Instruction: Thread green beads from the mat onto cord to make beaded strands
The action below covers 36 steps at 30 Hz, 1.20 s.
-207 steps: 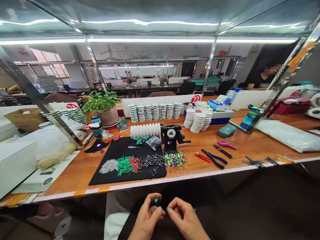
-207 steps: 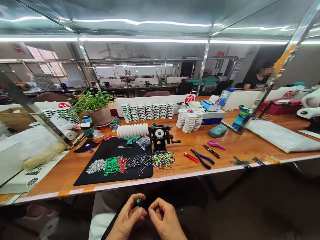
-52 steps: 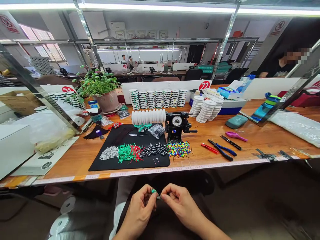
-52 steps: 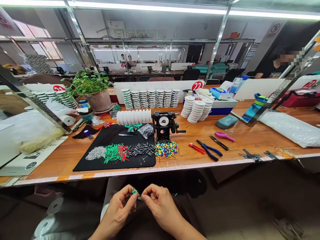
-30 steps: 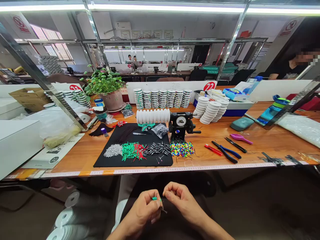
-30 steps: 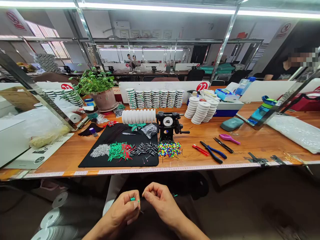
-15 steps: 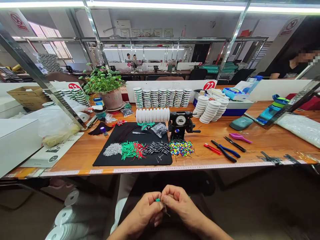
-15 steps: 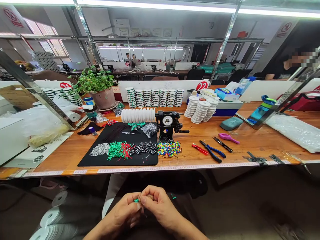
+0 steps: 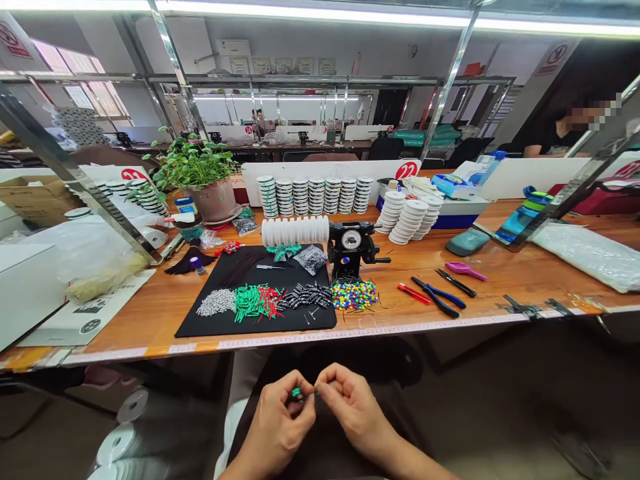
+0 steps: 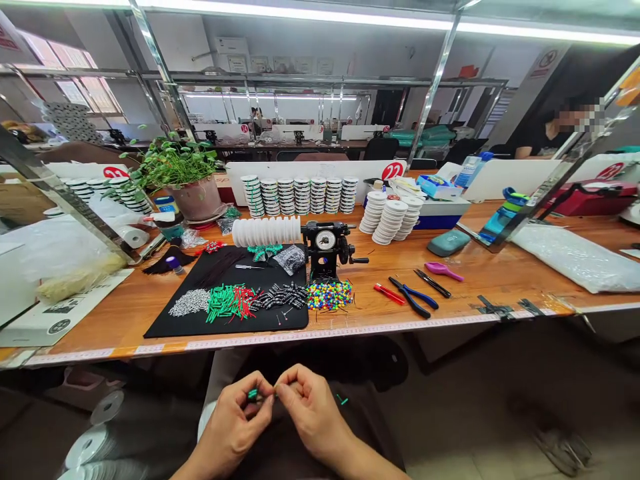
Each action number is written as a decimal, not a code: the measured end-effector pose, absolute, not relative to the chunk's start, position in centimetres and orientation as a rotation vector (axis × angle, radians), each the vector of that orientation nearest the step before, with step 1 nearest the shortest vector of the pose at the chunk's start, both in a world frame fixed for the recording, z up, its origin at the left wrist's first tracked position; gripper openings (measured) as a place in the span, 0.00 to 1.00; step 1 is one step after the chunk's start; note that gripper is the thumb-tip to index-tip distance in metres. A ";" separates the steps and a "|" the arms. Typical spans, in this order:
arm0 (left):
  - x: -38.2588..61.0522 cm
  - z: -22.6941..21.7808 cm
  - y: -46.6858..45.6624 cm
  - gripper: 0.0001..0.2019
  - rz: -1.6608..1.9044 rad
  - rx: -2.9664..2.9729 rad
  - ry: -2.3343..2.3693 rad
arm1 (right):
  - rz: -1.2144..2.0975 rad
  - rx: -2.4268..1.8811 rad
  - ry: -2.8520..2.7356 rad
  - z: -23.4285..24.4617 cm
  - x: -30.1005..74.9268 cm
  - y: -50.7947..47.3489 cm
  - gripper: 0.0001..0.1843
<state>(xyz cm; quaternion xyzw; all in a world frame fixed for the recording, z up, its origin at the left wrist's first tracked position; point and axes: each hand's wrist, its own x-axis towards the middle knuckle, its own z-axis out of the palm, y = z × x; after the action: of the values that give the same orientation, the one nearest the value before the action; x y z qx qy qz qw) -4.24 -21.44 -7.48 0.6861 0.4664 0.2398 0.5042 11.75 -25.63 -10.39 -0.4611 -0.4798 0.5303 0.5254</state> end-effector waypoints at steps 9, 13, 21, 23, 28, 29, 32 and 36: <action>-4.6 -8.4 -19.9 0.19 0.622 1.557 1.017 | 0.639 -1.353 -1.652 -10.0 11.7 -25.9 0.10; -5.1 -8.2 -19.2 0.24 0.642 1.434 1.006 | 0.656 -1.411 -1.587 -9.9 12.5 -25.3 0.08; -10.5 -6.8 -15.3 0.22 0.766 1.102 1.075 | 1.152 -1.557 -1.236 -12.0 21.1 -24.3 0.12; -11.0 -7.0 -14.9 0.23 0.762 1.163 1.123 | 1.361 -1.508 -1.186 -12.7 22.5 -24.4 0.23; -11.2 -7.1 -14.6 0.24 0.787 1.398 1.249 | 1.665 -1.413 -1.112 -12.9 23.6 -24.8 0.42; -11.3 -7.0 -14.5 0.24 0.789 1.428 1.262 | 1.680 -1.413 -1.115 -12.9 23.6 -24.8 0.44; -11.6 -6.8 -14.3 0.25 0.756 1.509 1.280 | 1.640 -1.456 -1.177 -12.7 23.7 -25.0 0.40; -10.0 -7.0 -15.2 0.26 0.589 1.578 1.205 | 1.332 -1.595 -1.292 -11.3 22.0 -25.4 0.18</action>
<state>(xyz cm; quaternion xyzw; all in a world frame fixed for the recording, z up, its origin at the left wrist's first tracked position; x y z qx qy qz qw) -9.96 -15.20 -7.05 0.6555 0.5003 0.2447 0.5100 21.98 -25.42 -11.26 -0.6128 -0.4967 0.5117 0.3405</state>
